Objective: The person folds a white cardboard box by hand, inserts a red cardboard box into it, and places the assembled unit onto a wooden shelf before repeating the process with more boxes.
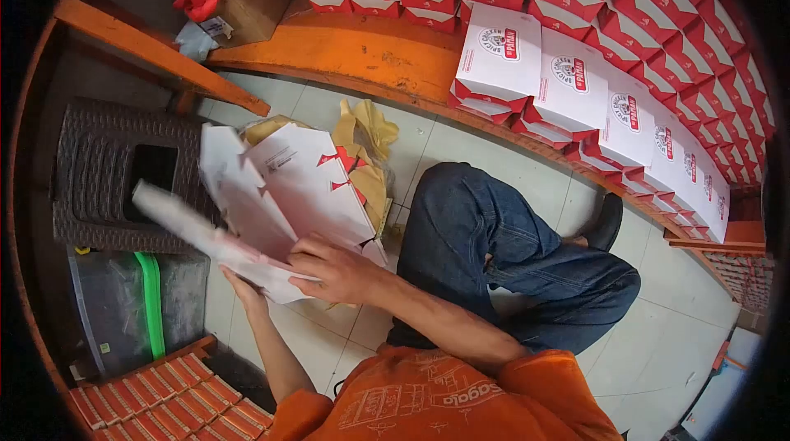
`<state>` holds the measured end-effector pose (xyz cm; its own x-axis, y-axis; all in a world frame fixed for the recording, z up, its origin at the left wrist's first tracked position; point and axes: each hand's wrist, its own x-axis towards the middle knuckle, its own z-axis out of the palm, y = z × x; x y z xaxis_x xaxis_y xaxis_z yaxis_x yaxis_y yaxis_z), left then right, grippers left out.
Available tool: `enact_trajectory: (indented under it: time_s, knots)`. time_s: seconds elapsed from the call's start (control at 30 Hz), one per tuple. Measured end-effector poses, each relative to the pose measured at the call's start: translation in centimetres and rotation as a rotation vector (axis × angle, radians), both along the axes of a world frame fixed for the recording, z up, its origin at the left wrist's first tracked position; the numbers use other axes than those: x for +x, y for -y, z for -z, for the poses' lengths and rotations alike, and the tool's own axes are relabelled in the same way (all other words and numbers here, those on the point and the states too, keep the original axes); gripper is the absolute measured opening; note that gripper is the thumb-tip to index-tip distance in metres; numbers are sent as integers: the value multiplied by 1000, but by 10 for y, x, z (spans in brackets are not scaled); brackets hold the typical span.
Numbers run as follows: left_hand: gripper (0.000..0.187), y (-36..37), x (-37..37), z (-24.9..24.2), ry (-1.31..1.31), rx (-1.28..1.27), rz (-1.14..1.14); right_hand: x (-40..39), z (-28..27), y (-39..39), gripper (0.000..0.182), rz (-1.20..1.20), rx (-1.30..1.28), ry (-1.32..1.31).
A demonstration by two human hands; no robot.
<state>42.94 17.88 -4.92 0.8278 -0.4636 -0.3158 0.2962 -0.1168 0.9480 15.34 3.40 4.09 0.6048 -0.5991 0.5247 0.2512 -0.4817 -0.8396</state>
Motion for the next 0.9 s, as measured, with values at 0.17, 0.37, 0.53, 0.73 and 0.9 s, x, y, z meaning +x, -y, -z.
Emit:
enact_trajectory:
  time_s: [0.17, 0.37, 0.53, 0.73, 0.9]
  knots:
    - [69, 6, -42, -15, 206, -186, -379, 10, 24, 3, 42, 271, 694, 143]
    - [65, -20, -41, -19, 674, 41, -479, -6, 22, 40, 57, -154, 295, -579]
    - [53, -12, -24, -53, 706, -316, -516, -6, -35, 44, 58, -305, 375, -208]
    - [51, -34, -5, -31, 730, -378, -395, -4, -8, 62, 63, -223, 507, -255]
    - [49, -33, -21, -2, 726, -408, -270, 17, 44, 63, 41, -15, 2, -119]
